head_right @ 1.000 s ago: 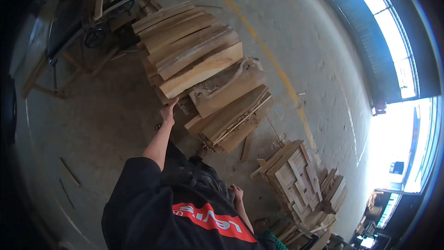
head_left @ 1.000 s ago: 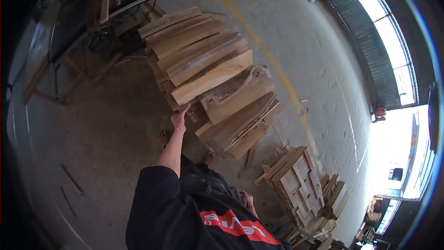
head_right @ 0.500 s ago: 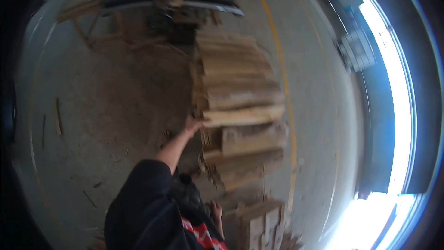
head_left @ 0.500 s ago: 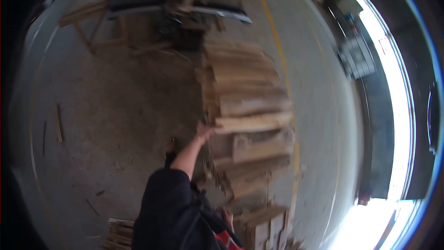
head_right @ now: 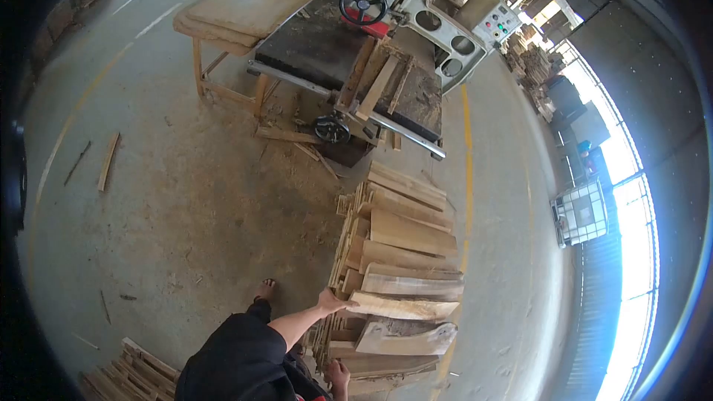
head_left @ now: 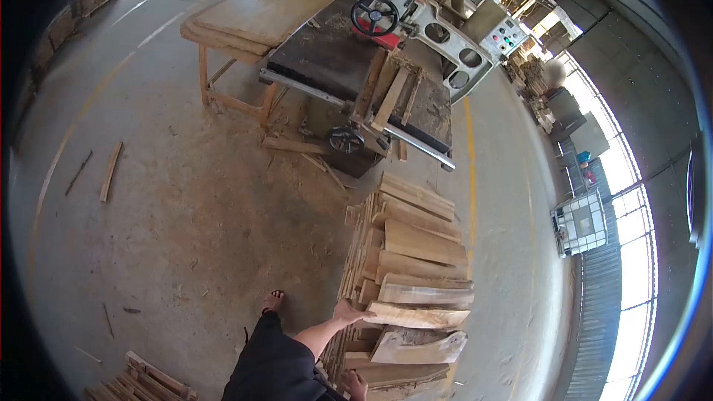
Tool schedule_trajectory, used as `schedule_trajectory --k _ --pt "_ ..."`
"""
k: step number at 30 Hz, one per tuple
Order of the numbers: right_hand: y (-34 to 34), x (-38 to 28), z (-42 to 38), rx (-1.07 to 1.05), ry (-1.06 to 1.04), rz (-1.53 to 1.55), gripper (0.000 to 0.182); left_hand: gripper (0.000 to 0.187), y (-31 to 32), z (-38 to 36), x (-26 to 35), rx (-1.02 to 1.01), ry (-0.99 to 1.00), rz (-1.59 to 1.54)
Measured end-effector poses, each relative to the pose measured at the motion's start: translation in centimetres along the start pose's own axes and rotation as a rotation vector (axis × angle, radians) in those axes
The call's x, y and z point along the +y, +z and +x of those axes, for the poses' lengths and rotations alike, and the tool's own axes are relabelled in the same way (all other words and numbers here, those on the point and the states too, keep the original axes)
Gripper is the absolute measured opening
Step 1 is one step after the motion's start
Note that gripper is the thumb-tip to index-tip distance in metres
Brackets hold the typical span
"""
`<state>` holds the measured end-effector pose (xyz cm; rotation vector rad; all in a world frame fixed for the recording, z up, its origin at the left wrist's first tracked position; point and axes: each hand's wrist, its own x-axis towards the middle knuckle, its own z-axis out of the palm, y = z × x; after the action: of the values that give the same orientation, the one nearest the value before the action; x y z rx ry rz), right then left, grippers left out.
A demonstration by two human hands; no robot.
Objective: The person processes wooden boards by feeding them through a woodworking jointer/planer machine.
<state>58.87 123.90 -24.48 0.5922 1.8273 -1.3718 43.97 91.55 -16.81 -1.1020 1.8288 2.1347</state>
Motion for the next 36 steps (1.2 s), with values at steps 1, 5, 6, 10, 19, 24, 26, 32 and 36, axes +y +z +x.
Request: schedule_trajectory --k 1,5,6,10,19,24,26,32,36 --pt "0.9 -2.1 -0.2 -0.036 -0.068 0.012 0.034 0.090 -0.3 -0.1 0.4 0.033 -0.023 0.050" --pt "4.7 -7.8 0.3 0.074 0.007 0.229 0.042 0.120 -4.1 -2.0 2.6 -0.034 0.007 -0.030" --pt "5.8 -8.8 0.2 0.081 0.013 0.320 0.046 0.121 -5.4 -1.7 2.5 -0.116 -0.047 -0.019" --pt "11.3 -15.5 -2.9 0.141 -0.226 0.272 0.048 0.125 -6.8 1.1 -2.8 -0.024 -0.125 0.105" --pt "13.1 -15.4 0.8 -0.118 0.091 0.402 0.041 0.138 -7.9 1.0 -2.6 -0.048 -0.172 0.126" --pt "10.8 -13.7 5.7 -0.066 0.079 -0.262 0.042 0.133 -7.2 0.5 -2.9 0.028 -0.141 0.045" --pt "9.5 -14.0 3.8 -0.018 -0.102 -0.588 0.043 0.131 -6.6 2.8 -5.8 0.019 -0.125 -0.007" --pt "2.9 -6.7 1.4 -0.034 -0.118 0.165 0.034 0.115 -7.3 3.7 -6.0 -0.060 -0.061 -0.024" --pt "-5.0 0.5 -5.2 0.014 -0.126 0.266 0.036 0.089 -6.1 -1.8 0.7 -0.057 0.008 -0.085"
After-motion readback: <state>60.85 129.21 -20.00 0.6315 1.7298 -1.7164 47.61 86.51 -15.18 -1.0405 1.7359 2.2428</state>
